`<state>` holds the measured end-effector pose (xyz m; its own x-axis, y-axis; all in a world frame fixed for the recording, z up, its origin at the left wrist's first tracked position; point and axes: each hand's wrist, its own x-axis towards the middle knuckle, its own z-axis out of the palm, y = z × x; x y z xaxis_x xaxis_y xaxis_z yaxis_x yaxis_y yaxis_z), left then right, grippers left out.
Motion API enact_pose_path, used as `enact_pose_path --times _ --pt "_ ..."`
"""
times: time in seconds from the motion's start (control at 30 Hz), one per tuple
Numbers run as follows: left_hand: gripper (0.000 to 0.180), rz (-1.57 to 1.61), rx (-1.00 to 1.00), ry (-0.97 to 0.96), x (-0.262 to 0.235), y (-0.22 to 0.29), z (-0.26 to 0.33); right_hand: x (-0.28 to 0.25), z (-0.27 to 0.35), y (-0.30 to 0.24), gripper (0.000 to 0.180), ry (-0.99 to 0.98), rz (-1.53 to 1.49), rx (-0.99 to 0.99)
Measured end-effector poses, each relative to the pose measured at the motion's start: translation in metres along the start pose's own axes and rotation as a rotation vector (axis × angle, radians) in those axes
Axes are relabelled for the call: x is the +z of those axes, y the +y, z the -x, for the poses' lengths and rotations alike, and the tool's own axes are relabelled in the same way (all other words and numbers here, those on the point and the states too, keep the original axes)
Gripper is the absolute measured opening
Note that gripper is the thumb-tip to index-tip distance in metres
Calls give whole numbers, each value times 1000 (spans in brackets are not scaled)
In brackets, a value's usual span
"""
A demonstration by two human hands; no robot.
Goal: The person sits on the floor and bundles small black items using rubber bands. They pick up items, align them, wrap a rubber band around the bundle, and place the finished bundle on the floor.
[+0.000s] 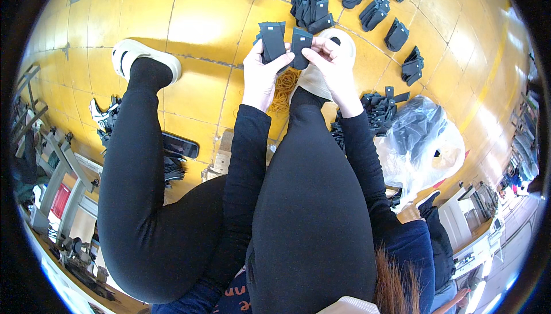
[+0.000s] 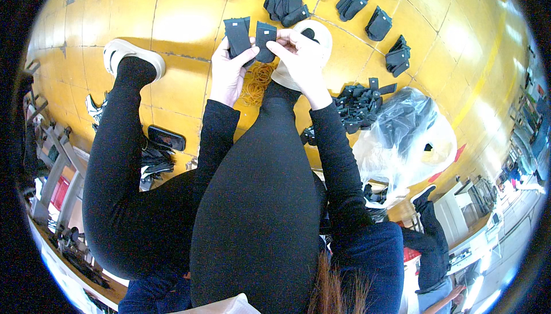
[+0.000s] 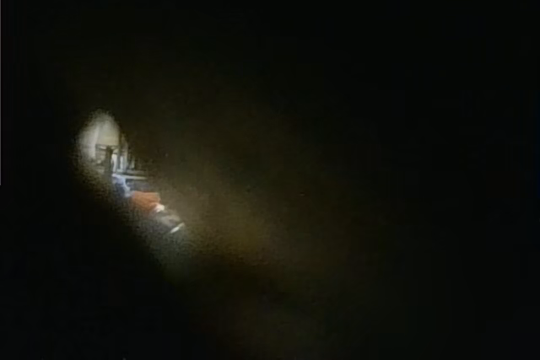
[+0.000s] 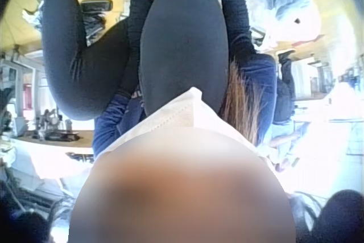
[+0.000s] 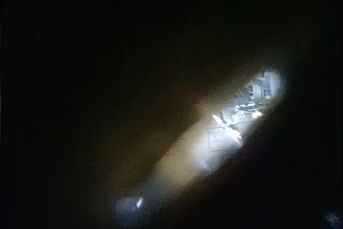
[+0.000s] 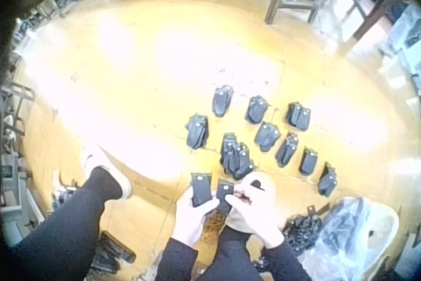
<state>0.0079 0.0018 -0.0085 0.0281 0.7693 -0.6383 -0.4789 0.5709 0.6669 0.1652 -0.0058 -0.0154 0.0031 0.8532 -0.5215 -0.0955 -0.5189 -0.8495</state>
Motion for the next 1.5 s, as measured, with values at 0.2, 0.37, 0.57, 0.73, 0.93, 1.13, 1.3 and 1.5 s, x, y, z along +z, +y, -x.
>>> enact_pose_path --times 0.2,0.37,0.57,0.73,0.93,1.13,1.3,1.5 --pt "39 84 -43 -19 0 3 0 2 -4 1 27 -38 40 -50" --pt "41 -11 -16 -55 -1 3 0 -22 -16 3 31 94 219 -159" --pt "38 -26 -2 -54 1 1 0 -99 -75 4 48 692 840 -295" --pt "38 -11 -17 -38 1 1 1 -131 -108 16 55 775 1005 -276" --pt "39 8 -26 -30 0 1 0 -148 -107 24 50 788 1044 -286" --pt "39 10 -20 -56 1 0 1 -149 -102 21 36 789 933 -260" --pt "38 24 -33 -43 1 0 1 -141 -103 19 42 783 1110 -229" --pt "38 24 -23 -45 -1 -1 0 -128 -105 23 62 846 1139 -247"
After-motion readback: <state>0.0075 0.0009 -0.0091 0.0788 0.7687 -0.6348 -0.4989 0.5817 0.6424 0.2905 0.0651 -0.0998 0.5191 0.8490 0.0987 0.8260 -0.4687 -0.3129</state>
